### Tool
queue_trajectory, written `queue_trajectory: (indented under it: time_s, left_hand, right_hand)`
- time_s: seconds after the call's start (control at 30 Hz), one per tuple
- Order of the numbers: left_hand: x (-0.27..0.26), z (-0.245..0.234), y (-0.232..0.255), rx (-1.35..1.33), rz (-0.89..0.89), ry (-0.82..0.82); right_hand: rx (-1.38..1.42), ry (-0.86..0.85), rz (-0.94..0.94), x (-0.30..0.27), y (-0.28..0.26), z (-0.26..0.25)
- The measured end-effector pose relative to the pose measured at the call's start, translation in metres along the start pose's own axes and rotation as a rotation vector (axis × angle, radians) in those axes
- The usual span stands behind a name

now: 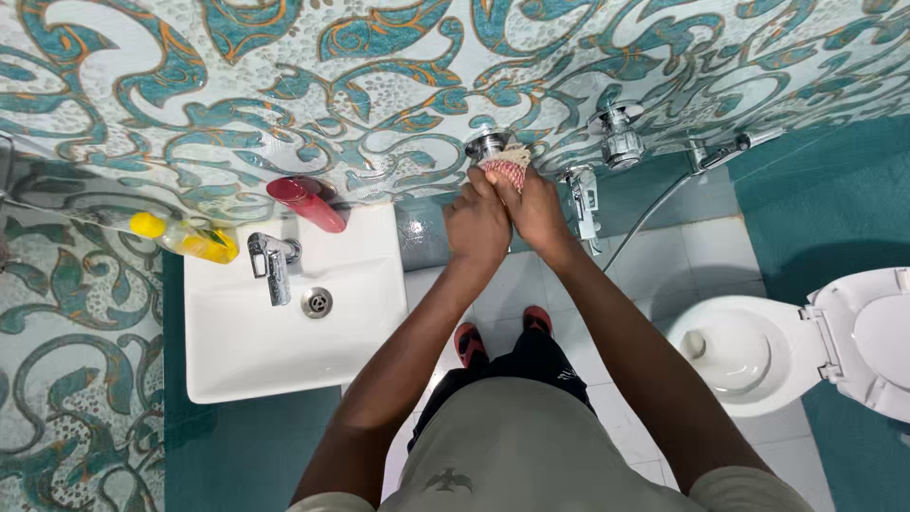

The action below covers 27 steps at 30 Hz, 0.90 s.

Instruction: The person cleans bathroom fixtures by wiping the shower taps, sink faucet, and bidet sprayer with a cloth.

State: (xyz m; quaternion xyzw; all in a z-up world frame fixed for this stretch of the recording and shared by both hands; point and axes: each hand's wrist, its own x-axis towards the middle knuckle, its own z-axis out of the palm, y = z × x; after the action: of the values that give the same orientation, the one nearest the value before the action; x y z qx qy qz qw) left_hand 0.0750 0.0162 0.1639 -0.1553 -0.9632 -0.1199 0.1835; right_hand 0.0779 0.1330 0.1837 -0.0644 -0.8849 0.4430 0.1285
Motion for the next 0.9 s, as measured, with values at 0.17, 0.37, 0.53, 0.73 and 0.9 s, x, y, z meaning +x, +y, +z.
queue_trajectory:
  time_s: [0.17,0.37,0.53,0.73,0.9]
  left_hand:
    - [-0.035,0.029,-0.003,-0.075,0.031,0.020]
    - [-0.118,0.038,-0.011,-0.503,-0.060,-0.920]
    - [-0.117,0.032,-0.009,-0.978,-0.062,-0.763]
    - [-0.052,0.021,0.031,-1.552,-0.368,-0.817]
    - [-0.025,0.002,0.065,-1.858,-0.344,-0.787]
  right_hand:
    - [0.054,-0.013,-0.013,-0.029,0.025,0.007]
    - [0.035,-0.324,0.090,-0.116,0.088,0.026]
    - [0.224,-0.424,0.444,-0.121,0.121,-0.008]
    - [0.461,-0.376,0.466,-0.085,0.160,-0.088]
    - [0.862,-0.371,0.492,-0.077,0.178,-0.156]
